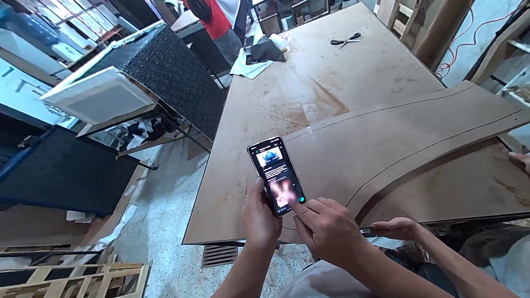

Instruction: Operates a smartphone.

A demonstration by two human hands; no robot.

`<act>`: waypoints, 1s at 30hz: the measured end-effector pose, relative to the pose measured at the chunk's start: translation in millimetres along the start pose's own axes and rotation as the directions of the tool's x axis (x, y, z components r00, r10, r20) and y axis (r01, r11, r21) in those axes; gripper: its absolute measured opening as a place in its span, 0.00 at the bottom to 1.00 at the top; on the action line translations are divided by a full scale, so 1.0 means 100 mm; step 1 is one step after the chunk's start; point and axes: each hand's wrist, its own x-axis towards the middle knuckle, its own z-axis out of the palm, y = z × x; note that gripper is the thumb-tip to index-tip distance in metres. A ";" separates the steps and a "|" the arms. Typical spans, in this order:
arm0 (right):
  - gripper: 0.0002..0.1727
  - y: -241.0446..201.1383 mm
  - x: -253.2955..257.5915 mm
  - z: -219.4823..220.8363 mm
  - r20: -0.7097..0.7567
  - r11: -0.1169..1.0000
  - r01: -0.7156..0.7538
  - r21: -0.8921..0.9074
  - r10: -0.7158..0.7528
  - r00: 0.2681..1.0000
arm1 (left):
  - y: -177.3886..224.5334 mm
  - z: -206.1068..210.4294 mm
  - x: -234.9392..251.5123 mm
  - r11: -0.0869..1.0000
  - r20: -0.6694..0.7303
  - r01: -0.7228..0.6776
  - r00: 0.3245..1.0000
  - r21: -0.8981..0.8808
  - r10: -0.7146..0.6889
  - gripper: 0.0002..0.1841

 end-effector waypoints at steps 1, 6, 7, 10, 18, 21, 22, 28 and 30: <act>0.20 0.00 0.00 0.00 -0.004 1.000 0.001 -0.002 -0.001 1.000 | 0.00 0.00 0.00 1.000 0.001 0.001 1.000 -0.001 -0.001 0.25; 0.21 -0.01 0.05 0.02 -0.002 1.000 0.015 -0.009 -0.015 1.000 | 0.00 0.03 0.00 1.000 -0.025 0.010 1.000 -0.006 -0.010 0.24; 0.21 -0.02 0.07 0.02 0.003 1.000 0.022 -0.009 -0.021 1.000 | 0.00 0.03 0.00 1.000 -0.028 0.011 1.000 -0.002 -0.011 0.24; 0.21 -0.06 0.14 0.03 0.007 0.999 0.052 0.001 -0.052 0.999 | 0.00 0.06 -0.03 0.999 -0.049 0.009 0.999 0.037 -0.007 0.23; 0.22 -0.05 0.35 0.04 -0.042 0.999 0.038 -0.033 -0.040 0.998 | 0.00 0.07 -0.03 1.000 -0.061 0.014 0.998 0.010 -0.014 0.23; 0.20 0.00 0.34 0.02 -0.069 0.999 -0.006 -0.033 0.004 0.998 | 0.01 0.07 -0.02 1.000 -0.037 -0.003 0.999 0.023 0.004 0.24; 0.19 0.01 0.31 0.02 -0.075 0.999 -0.013 -0.031 0.010 0.997 | 0.01 0.06 -0.02 1.000 -0.017 -0.009 1.000 0.022 0.009 0.24; 0.22 0.04 0.15 0.00 -0.118 0.991 -0.132 -0.005 0.131 0.984 | -0.01 0.06 0.03 1.000 -0.023 -0.007 1.000 0.012 0.008 0.24; 0.31 0.07 0.13 -0.05 -0.208 0.977 -0.215 -0.003 0.210 0.955 | -0.01 0.08 0.05 1.000 -0.018 -0.006 1.000 -0.001 0.006 0.24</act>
